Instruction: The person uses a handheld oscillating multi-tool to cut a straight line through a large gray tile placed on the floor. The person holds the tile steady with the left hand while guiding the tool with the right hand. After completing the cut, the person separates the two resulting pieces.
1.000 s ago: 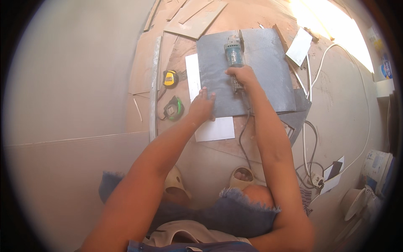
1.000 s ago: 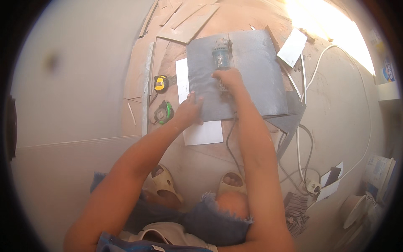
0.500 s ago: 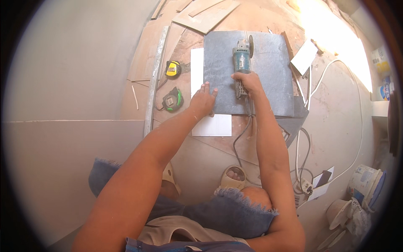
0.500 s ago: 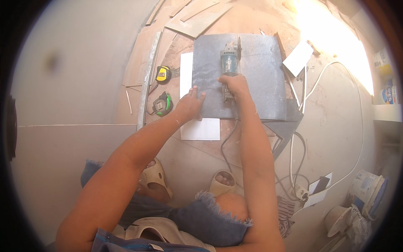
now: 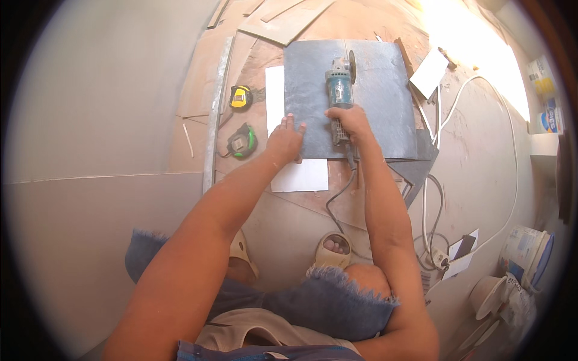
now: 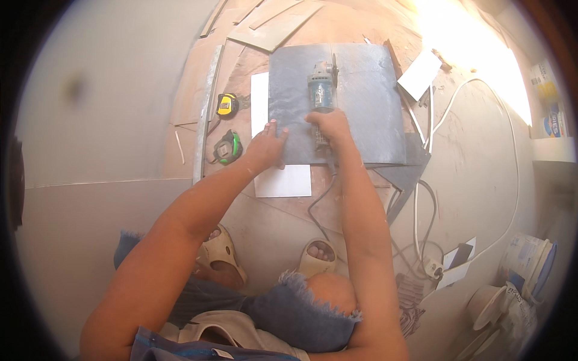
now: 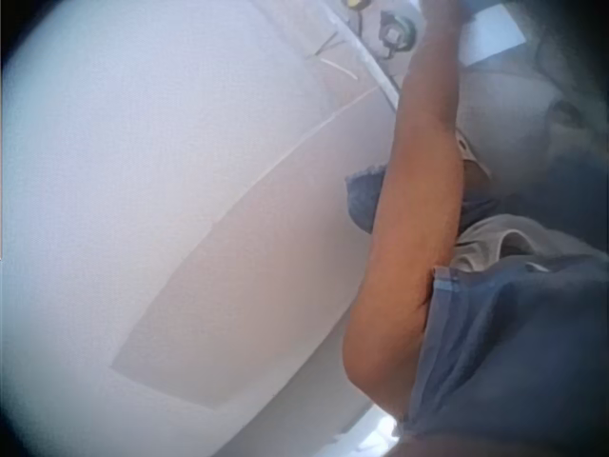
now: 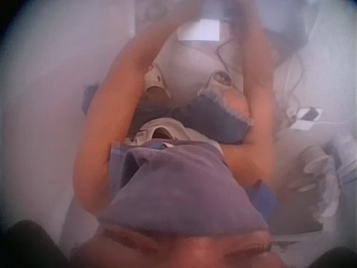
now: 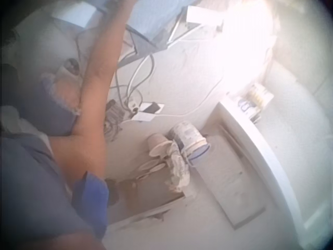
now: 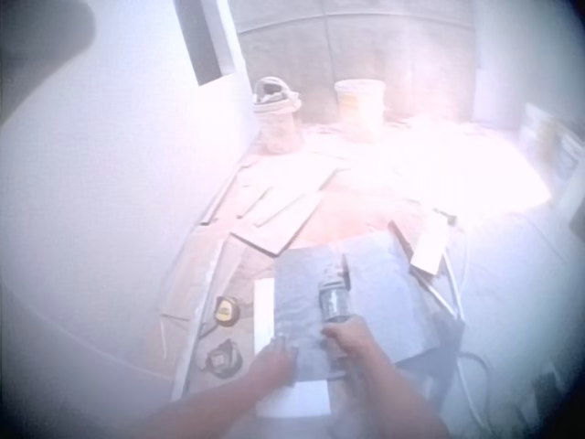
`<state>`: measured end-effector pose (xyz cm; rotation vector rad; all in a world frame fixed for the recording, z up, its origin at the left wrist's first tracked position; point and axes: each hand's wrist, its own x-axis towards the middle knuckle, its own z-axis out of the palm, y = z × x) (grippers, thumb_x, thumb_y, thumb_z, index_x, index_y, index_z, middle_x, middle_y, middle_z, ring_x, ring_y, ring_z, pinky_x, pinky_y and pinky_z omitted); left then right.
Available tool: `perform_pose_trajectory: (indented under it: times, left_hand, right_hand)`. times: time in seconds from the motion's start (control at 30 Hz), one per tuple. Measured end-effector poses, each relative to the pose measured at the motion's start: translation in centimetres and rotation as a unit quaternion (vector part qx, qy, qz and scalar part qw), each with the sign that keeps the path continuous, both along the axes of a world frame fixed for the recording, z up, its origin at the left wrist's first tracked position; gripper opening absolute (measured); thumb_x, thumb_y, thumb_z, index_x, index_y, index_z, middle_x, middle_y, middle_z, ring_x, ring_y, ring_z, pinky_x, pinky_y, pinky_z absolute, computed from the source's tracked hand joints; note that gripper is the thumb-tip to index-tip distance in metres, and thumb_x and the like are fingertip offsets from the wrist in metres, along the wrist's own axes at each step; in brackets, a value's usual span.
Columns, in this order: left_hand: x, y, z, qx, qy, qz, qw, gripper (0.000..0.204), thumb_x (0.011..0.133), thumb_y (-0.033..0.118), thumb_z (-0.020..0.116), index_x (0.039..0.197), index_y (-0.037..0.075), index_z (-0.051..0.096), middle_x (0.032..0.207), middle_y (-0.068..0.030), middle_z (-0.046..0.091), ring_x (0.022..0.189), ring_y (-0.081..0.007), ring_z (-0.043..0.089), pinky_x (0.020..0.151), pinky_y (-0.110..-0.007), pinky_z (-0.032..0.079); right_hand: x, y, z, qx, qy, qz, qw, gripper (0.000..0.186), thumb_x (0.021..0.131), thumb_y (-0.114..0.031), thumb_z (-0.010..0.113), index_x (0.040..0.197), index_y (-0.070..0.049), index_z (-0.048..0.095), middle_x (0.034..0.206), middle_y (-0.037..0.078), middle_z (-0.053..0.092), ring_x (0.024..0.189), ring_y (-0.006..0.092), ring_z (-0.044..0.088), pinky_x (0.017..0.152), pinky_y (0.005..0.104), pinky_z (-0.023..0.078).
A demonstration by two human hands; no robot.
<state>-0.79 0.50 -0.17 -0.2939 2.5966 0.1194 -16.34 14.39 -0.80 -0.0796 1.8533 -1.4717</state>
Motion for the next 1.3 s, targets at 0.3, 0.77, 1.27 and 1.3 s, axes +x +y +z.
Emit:
perform_pose_trajectory:
  times: [0.3,0.77,1.27,1.3]
  left_hand:
    - [0.1,-0.3,-0.4,-0.003,0.012,-0.007,1.000,0.110,0.064,0.036,0.091,0.153,0.008,0.034,0.156,-0.0371,0.024,0.144,-0.0462,0.034,0.113,-0.046,0.039]
    - [0.1,-0.2,0.0,-0.010,0.005,-0.014,1.000,0.113,0.062,0.038,0.092,0.153,0.007,0.034,0.155,-0.0376,0.026,0.144,-0.0461,0.034,0.114,-0.045,0.038]
    - [0.3,-0.3,-0.2,-0.019,0.024,-0.031,0.999,0.113,0.062,0.039,0.091,0.153,0.004,0.035,0.153,-0.0388,0.028,0.142,-0.0468,0.037,0.112,-0.045,0.041]
    - [0.2,-0.3,-0.1,-0.018,0.022,-0.029,0.999,0.112,0.062,0.039,0.091,0.153,0.004,0.035,0.153,-0.0387,0.028,0.142,-0.0466,0.037,0.112,-0.045,0.041]
  right_hand:
    - [0.0,0.2,0.0,0.034,0.004,0.008,0.999,0.037,0.067,-0.021,0.080,0.089,0.006,0.071,0.082,0.015,0.069,0.070,0.0222,0.066,0.063,0.0357,0.050]
    - [1.9,1.3,-0.4,-0.001,0.001,-0.017,1.000,0.038,0.068,-0.014,0.080,0.095,0.009,0.067,0.080,0.013,0.067,0.065,0.0200,0.065,0.059,0.0336,0.051]
    - [2.3,1.6,0.2,0.024,-0.003,-0.008,1.000,0.043,0.067,-0.016,0.081,0.100,0.008,0.065,0.082,0.013,0.066,0.064,0.0200,0.064,0.056,0.0343,0.050]
    - [2.4,1.7,0.4,0.014,-0.008,-0.010,1.000,0.042,0.067,-0.015,0.081,0.099,0.007,0.065,0.081,0.013,0.066,0.064,0.0198,0.064,0.056,0.0343,0.050]
